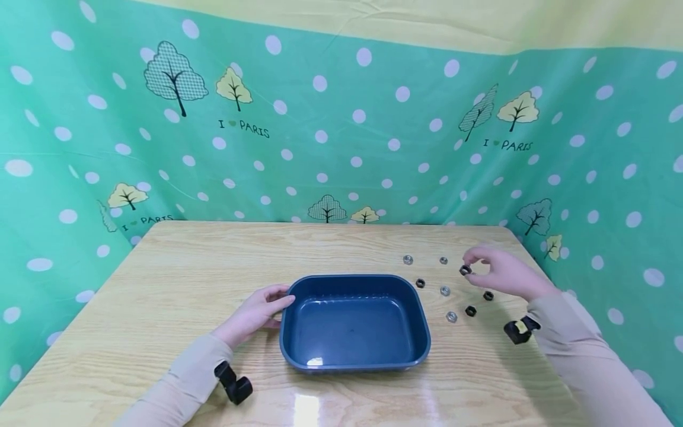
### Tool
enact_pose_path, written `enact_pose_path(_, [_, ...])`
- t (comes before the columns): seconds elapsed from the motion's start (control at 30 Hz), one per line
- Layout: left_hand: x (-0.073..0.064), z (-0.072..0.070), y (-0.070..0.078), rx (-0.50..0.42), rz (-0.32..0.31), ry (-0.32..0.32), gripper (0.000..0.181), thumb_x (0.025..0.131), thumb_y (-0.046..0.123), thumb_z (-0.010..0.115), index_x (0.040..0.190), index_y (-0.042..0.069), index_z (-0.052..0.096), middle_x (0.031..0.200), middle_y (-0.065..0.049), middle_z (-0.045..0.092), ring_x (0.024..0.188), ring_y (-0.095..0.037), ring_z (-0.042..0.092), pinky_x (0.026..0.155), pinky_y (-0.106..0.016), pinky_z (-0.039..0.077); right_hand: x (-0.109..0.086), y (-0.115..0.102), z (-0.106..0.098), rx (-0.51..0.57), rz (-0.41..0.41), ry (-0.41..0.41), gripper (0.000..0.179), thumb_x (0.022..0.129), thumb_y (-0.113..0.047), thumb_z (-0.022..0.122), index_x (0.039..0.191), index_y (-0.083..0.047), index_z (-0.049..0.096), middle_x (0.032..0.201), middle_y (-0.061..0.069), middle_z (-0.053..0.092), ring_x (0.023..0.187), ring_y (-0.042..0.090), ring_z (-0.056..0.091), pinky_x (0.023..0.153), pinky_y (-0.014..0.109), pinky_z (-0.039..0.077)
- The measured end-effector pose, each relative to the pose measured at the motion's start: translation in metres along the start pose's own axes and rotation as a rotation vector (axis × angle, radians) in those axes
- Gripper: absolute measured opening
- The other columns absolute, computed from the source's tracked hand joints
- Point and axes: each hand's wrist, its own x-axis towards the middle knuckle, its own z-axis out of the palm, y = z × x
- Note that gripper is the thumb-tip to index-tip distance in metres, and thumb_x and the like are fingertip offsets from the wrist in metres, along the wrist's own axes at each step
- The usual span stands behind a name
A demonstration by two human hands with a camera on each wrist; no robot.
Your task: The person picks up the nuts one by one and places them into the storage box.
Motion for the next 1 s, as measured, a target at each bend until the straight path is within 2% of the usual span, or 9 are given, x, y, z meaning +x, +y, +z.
enact_pose_path(0.23, [0.000,0.001,0.000,0.002,-0.007,0.011,0.052,0.097,0.028,0.054,0.135,-0.004,0.042,0.130,-0.024,0.050,0.115,-0.028,0.054,0.079,-0.039,0.058,0.024,-0.024,0.002,-0.002,-0.102,0.032,0.020,0.080,-0.011,0.071,0.099,-0.006,0.065,0.102,0.008,0.065,0.094,0.025,0.060,0.080,0.043,0.050])
enact_pose_path(0.57, [0.000,0.000,-0.003,0.012,-0.020,0.021,0.054,0.097,0.030,0.053,0.137,-0.004,0.040,0.133,-0.023,0.049,0.117,-0.030,0.054,0.080,-0.039,0.058,0.057,-0.065,0.013,0.088,-0.201,0.054,0.018,0.079,-0.009,0.072,0.096,-0.010,0.066,0.101,0.005,0.066,0.095,0.022,0.060,0.082,0.042,0.051])
enact_pose_path(0.83, [0.001,-0.001,-0.003,0.022,-0.030,0.039,0.055,0.095,0.033,0.055,0.136,-0.002,0.043,0.132,-0.021,0.051,0.114,-0.027,0.055,0.080,-0.039,0.058,0.074,-0.105,0.026,0.151,-0.301,0.025,0.015,0.080,-0.011,0.070,0.094,-0.014,0.067,0.106,0.003,0.064,0.099,0.021,0.058,0.084,0.039,0.051])
enact_pose_path(1.0, [0.001,0.000,-0.003,0.027,-0.024,0.037,0.052,0.096,0.032,0.055,0.134,-0.001,0.045,0.129,-0.020,0.053,0.113,-0.026,0.056,0.080,-0.039,0.058,0.082,-0.126,0.036,0.191,-0.352,-0.019,0.015,0.080,-0.012,0.070,0.094,-0.012,0.066,0.108,0.004,0.063,0.100,0.020,0.058,0.088,0.040,0.051])
